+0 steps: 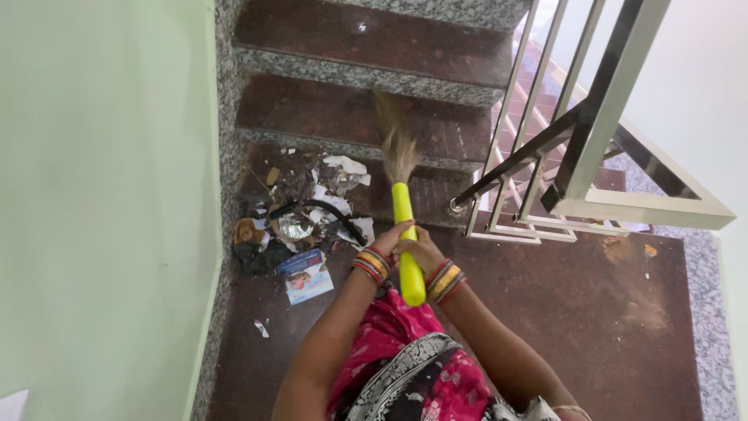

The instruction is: The person sweeps debris down a staircase using a broom.

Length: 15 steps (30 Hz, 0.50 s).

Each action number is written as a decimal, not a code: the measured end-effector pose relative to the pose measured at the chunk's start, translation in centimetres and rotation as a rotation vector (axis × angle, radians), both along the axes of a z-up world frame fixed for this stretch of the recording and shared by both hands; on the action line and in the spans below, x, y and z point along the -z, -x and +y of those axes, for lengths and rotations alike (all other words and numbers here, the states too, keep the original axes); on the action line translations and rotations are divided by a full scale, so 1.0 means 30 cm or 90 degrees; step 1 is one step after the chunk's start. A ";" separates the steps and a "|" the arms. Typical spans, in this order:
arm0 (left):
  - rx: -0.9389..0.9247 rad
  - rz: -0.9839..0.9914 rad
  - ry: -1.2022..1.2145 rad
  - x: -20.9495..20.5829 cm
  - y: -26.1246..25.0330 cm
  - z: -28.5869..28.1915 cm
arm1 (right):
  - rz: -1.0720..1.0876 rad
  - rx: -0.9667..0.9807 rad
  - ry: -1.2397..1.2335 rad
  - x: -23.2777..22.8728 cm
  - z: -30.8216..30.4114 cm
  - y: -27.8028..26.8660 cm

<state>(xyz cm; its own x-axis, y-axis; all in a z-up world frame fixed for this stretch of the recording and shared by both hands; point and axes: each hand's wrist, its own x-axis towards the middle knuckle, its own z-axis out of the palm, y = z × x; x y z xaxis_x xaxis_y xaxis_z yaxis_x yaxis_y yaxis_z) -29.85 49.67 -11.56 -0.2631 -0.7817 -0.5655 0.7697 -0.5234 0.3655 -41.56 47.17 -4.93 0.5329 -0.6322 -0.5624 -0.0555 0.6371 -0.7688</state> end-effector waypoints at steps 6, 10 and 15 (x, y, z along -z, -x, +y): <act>-0.075 -0.132 -0.035 -0.040 -0.048 0.107 | 0.066 -0.014 -0.077 -0.039 0.090 -0.033; 0.004 -0.176 -0.067 -0.171 0.074 0.081 | -0.070 0.002 -0.032 -0.246 0.126 0.155; 0.106 -0.128 0.073 -0.142 0.165 0.024 | 0.013 0.083 -0.034 -0.346 0.146 0.199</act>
<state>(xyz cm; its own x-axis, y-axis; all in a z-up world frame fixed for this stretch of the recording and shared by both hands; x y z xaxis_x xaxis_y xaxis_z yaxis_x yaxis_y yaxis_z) -34.79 50.39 -7.29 -0.2840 -0.7990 -0.5300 0.5825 -0.5828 0.5666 -47.52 51.56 5.45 0.4359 -0.6646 -0.6068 0.0148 0.6795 -0.7335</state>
